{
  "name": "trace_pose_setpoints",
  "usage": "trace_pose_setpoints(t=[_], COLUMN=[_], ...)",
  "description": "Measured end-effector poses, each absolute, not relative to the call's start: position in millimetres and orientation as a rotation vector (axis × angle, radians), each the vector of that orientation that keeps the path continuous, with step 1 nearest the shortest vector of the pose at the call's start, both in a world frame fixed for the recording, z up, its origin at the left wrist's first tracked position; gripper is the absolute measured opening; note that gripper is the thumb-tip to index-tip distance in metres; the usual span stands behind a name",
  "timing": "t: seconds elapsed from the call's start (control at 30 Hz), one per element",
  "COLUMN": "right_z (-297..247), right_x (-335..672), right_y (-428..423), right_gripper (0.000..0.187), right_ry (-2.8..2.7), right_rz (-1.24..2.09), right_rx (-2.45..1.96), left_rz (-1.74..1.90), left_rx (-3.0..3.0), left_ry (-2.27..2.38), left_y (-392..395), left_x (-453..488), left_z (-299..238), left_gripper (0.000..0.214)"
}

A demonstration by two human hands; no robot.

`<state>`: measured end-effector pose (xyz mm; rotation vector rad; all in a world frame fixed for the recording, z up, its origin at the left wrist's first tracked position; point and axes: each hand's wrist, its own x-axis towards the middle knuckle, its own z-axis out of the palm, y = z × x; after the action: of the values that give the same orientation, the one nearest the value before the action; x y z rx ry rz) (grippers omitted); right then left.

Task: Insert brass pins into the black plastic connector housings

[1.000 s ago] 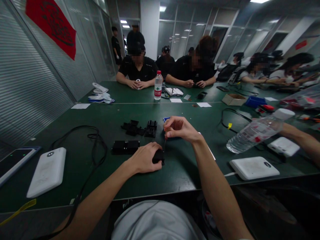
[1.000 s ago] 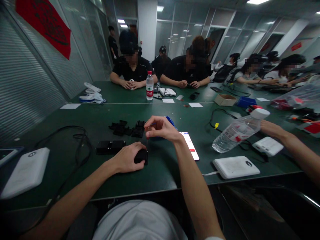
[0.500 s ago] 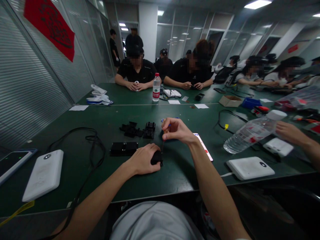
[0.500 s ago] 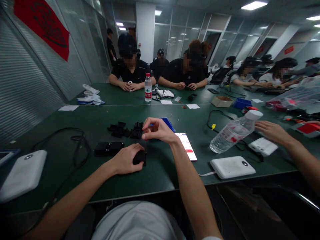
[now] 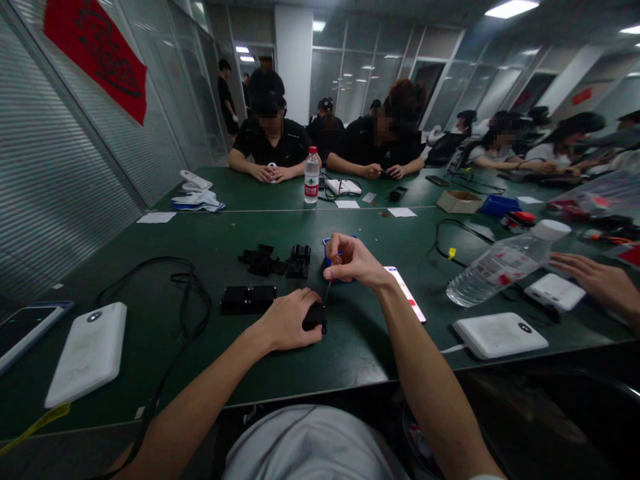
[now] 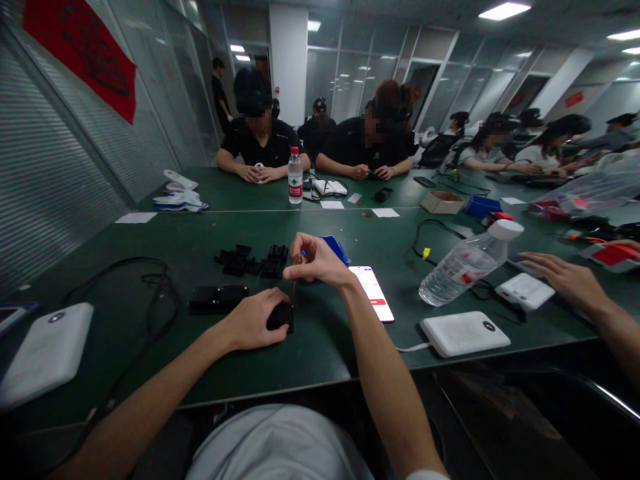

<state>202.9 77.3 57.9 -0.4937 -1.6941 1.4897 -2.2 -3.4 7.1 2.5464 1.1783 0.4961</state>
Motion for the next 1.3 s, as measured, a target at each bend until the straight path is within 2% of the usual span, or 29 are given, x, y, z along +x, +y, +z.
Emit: trace_pose_setpoints(t=[0.47, 0.7, 1.03, 1.3], right_z=[57, 55, 55, 54], right_x=[210, 209, 199, 198], right_y=[78, 80, 80, 76], right_gripper=[0.034, 0.028, 0.038, 0.028], right_ry=[-1.747, -1.693, -1.636, -1.677], right_rz=[1.742, 1.619, 1.549, 1.571], right_rx=[-0.342, -0.412, -0.378, -0.405], left_rz=[0.483, 0.467, 0.435, 0.420], left_rx=[2.550, 2.554, 2.533, 2.498], left_ry=[1.184, 1.205, 1.215, 1.209], left_y=[-4, -4, -6, -4], left_x=[-3, -1, 0, 0], left_z=[4, 5, 12, 13], left_gripper=[0.038, 0.038, 0.038, 0.039])
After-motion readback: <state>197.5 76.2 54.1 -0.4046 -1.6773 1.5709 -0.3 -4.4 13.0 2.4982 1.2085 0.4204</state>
